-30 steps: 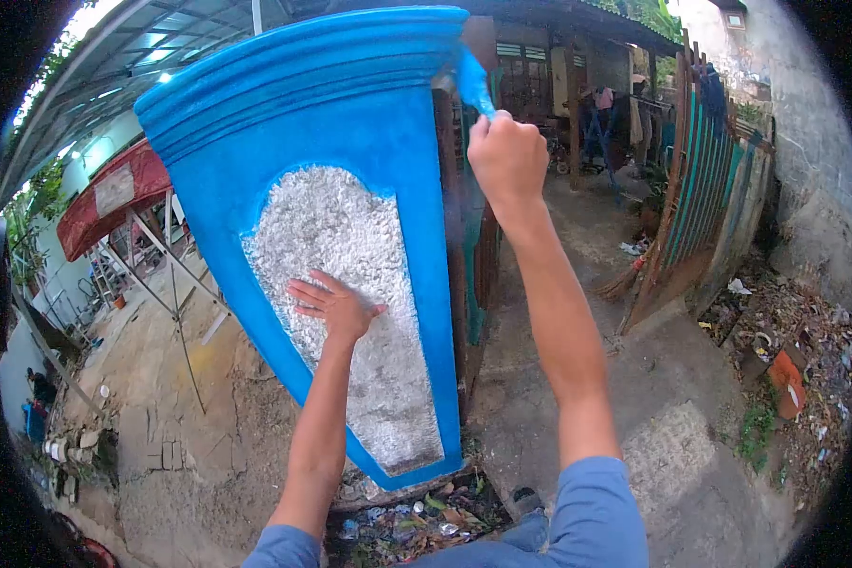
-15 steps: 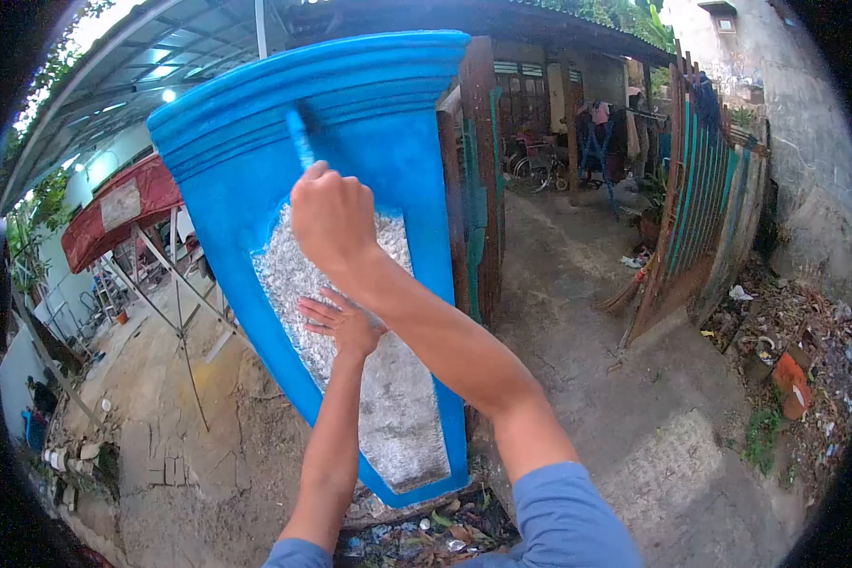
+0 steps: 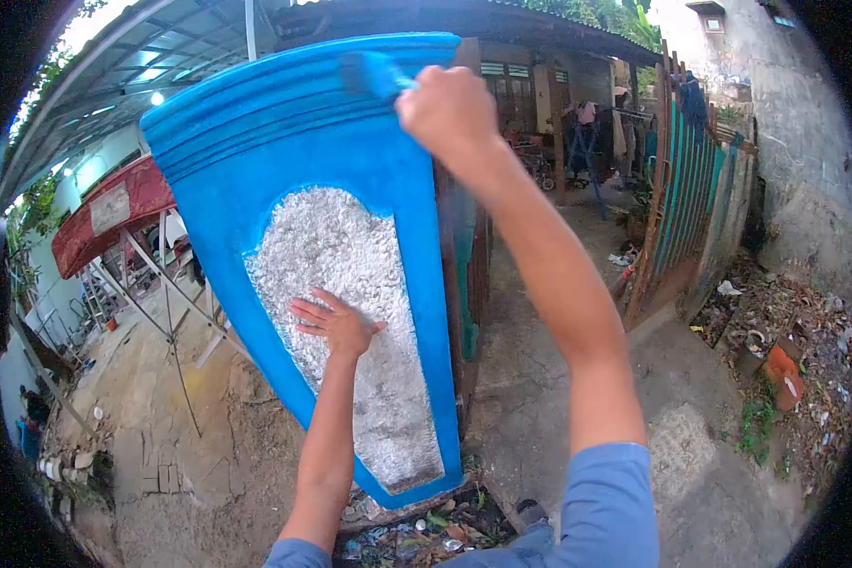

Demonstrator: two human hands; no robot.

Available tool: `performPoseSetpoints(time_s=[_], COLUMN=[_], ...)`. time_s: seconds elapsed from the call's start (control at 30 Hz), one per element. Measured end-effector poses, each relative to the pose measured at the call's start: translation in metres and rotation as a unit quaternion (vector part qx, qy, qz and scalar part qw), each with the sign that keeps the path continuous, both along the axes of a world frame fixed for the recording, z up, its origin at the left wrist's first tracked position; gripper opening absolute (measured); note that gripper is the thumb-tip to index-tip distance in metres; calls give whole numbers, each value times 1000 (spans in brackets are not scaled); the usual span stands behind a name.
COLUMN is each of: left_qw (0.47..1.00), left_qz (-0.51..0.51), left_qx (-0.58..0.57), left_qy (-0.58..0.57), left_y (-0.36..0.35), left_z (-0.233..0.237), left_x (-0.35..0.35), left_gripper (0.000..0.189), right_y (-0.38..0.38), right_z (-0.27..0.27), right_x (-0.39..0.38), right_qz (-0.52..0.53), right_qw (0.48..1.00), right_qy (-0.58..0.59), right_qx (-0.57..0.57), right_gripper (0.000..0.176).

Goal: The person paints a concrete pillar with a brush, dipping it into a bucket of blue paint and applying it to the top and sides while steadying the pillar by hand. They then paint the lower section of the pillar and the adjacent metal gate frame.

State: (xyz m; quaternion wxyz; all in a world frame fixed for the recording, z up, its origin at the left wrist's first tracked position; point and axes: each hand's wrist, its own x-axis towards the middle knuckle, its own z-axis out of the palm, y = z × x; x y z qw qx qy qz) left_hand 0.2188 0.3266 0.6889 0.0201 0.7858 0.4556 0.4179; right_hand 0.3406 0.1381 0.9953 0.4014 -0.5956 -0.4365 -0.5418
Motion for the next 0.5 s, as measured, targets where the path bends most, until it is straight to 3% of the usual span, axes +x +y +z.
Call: performPoseSetpoints(time_s=[0.1,0.13,0.3,0.5], left_qw=[1000,1000,999,1000], left_qz=[1,0,-5,-4], left_qx=[-4,-4,-47,0], left_qy=[2,0,21,2], left_y=[-1,-3,-8,-3], left_z=[1,4,9,3], left_x=[0,-1,-3,-2], left_gripper=[155,155,153,152], right_y=[-39,-45,-64,-3], right_z=[2,0,0,6], right_x=[22,29,31,-41], right_qz=[-61,-79,-111,-17], right_qw=[992,994,984,996], right_qy=[103,73,134,85], right_qx=[-30,11,33,-22], right_gripper=[31,30,28,20])
